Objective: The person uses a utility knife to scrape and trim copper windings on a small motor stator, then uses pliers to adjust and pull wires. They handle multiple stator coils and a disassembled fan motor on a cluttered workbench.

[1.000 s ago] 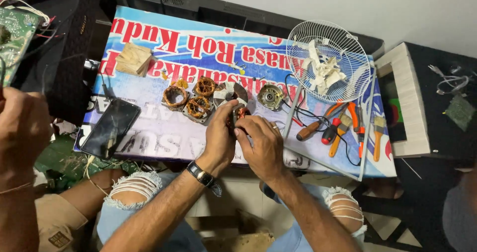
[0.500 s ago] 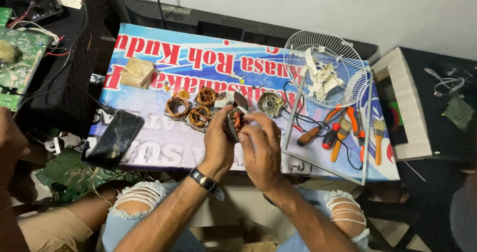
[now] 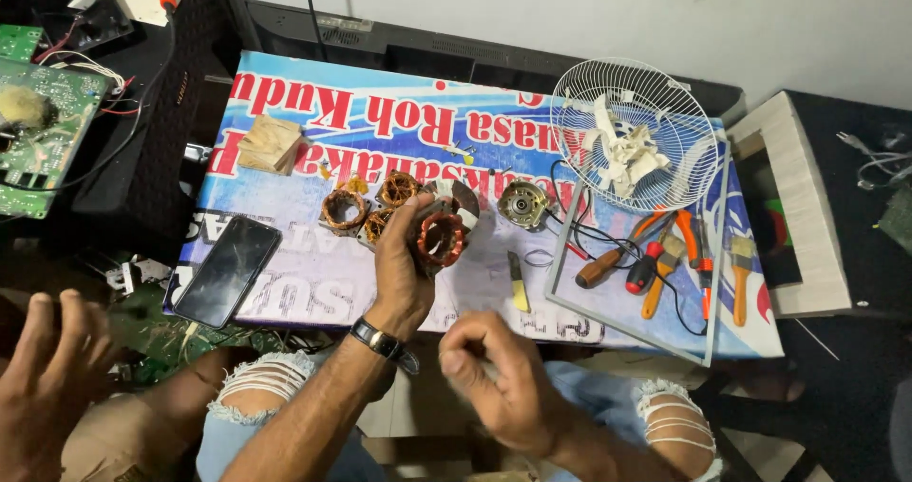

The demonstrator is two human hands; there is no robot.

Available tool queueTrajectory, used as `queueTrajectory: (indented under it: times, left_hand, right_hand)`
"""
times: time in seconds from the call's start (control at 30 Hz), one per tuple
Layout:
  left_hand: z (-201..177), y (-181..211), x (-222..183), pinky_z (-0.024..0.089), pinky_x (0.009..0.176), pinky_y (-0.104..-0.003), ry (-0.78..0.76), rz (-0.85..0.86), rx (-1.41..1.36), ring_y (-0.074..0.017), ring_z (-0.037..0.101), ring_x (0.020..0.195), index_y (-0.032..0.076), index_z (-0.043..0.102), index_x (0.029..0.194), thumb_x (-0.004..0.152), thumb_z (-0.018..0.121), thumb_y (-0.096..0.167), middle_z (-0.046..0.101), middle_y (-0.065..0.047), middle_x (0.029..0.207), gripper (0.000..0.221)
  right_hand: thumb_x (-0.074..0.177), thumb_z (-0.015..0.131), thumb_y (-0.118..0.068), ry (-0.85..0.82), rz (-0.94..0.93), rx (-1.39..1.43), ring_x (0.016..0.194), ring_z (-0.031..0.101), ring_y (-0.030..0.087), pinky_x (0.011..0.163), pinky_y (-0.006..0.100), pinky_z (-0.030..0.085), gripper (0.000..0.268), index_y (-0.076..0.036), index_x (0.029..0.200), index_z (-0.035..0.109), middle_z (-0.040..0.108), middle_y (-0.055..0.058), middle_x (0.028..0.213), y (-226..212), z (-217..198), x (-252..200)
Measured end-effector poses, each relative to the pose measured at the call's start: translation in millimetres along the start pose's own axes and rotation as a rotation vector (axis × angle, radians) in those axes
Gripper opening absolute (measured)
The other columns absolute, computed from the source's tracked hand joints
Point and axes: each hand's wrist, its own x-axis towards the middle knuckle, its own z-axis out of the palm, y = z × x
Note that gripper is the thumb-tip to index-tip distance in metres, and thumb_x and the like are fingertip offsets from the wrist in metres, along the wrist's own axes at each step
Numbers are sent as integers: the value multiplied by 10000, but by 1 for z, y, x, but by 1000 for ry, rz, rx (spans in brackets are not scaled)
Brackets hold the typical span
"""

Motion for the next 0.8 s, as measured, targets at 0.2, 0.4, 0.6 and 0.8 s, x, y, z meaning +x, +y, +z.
queueTrajectory:
  times: [0.2, 0.4, 0.6, 0.8]
  left_hand:
    - [-6, -11, 10, 544, 943, -615, -16, 49, 35, -386, 667, 1144, 102, 705, 1128, 967, 607, 380, 730, -190, 1200, 336]
    - [-6, -27, 5, 558, 893, -645, -92, 12, 155, -348, 693, 1069, 103, 720, 1058, 978, 613, 406, 747, -185, 1124, 332]
    - [-7, -22, -2, 639, 723, -488, -140, -30, 275, -323, 714, 878, 49, 690, 1027, 1001, 561, 473, 724, -198, 955, 445]
    - [-1, -19, -7, 644, 654, -466, -158, -82, 256, -329, 710, 788, 7, 673, 993, 1006, 535, 506, 693, -209, 877, 519]
  right_hand:
    - [991, 613, -99, 212, 150, -535, 787, 681, 412, 711, 478, 578, 45, -62, 1012, 598, 662, 172, 880, 36, -35, 22]
    - [948, 668, -194, 33, 291, -705, 777, 731, 378, 654, 478, 603, 55, -145, 926, 681, 716, 116, 739, 44, -33, 23]
    - [948, 666, -161, 49, 234, -658, 617, 707, 308, 557, 378, 557, 85, -171, 881, 717, 664, 85, 614, 37, -55, 35]
    - [941, 684, -152, 57, 210, -594, 566, 646, 266, 550, 371, 536, 86, -176, 868, 723, 605, 74, 576, 48, -62, 35]
